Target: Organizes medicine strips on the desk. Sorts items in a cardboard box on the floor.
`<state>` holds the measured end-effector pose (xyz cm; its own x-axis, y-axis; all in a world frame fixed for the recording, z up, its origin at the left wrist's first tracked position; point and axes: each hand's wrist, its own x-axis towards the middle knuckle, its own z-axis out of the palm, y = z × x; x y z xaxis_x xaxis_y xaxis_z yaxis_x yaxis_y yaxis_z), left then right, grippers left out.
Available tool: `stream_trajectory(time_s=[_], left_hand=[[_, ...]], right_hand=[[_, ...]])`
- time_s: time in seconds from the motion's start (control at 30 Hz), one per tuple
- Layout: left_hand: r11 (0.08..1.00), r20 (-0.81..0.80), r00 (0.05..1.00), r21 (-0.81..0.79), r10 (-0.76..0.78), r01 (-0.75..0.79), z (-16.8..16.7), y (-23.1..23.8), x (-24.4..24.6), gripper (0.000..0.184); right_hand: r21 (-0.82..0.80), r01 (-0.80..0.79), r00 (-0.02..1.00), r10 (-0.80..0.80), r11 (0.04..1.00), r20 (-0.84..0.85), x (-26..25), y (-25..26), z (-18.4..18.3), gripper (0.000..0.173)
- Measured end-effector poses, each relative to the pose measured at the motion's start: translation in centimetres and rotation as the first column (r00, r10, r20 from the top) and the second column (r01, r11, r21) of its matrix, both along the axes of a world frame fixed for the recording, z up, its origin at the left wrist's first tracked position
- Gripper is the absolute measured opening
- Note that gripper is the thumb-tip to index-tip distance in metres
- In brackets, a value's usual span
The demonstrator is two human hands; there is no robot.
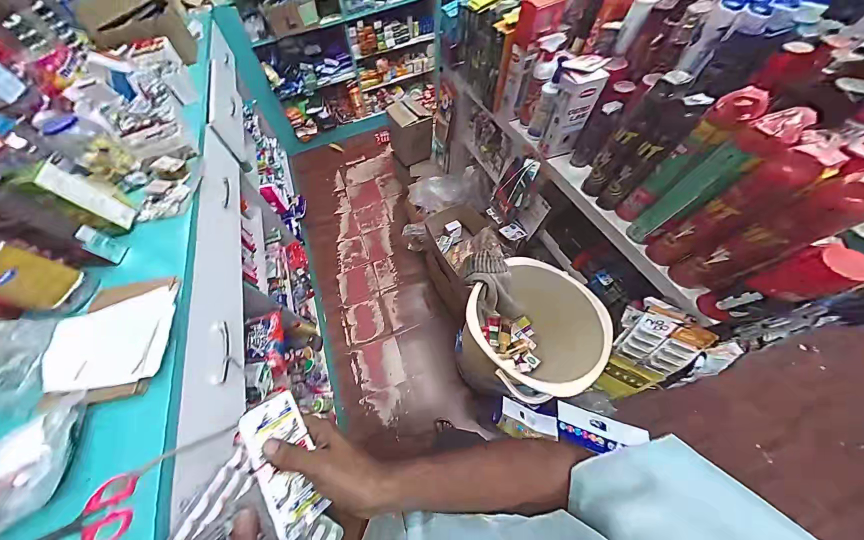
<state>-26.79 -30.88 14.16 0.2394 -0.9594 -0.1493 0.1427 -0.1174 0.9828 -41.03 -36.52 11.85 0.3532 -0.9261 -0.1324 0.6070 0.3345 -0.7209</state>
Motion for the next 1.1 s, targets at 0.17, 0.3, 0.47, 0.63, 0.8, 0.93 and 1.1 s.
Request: stream_trajectory(time_s=[0.17, 0.3, 0.47, 0.63, 0.8, 0.93, 1.1], left_hand=[[0.972, 0.010, 0.977, 0.105, -0.213, 0.211, -1.9, -10.4, -8.2, 0.023], [0.921, 0.017, 0.942, 0.218, -0.334, 0.323, -4.4, -19.7, -14.6, 0.031], [0.780, -0.078, 0.832, 0.310, -0.549, 0.543, -9.6, -34.7, -21.9, 0.041], [0.599, -0.204, 0.708, 0.409, -0.676, 0.689, -15.0, -50.2, -30.8, 0.043], [0.430, -0.265, 0.620, 0.523, -0.739, 0.736, -20.8, -60.3, -41.3, 0.041], [0.362, -0.175, 0.579, 0.628, -0.796, 0.689, -29.6, -65.9, -48.2, 0.050], [0.289, -0.071, 0.463, 0.695, -0.884, 0.659, -43.5, -69.1, -56.5, 0.065]], right_hand=[[0.097, 0.202, 0.979, -0.202, 0.975, -0.010, -9.3, -6.5, -2.0, 0.039], [0.190, 0.322, 0.944, -0.330, 0.928, 0.014, -15.6, -12.9, -5.2, 0.042], [0.166, 0.384, 0.918, -0.395, 0.908, 0.037, -23.8, -24.5, -11.7, 0.048], [0.227, 0.549, 0.825, -0.565, 0.804, 0.007, -32.5, -36.1, -17.9, 0.040], [0.520, 0.725, 0.552, -0.833, 0.452, -0.046, -40.5, -41.5, -24.9, 0.038], [0.501, 0.851, 0.362, -0.868, 0.158, -0.340, -47.8, -44.3, -34.8, 0.042], [0.351, 0.924, 0.365, -0.608, 0.148, -0.705, -56.4, -48.6, -49.8, 0.053]])
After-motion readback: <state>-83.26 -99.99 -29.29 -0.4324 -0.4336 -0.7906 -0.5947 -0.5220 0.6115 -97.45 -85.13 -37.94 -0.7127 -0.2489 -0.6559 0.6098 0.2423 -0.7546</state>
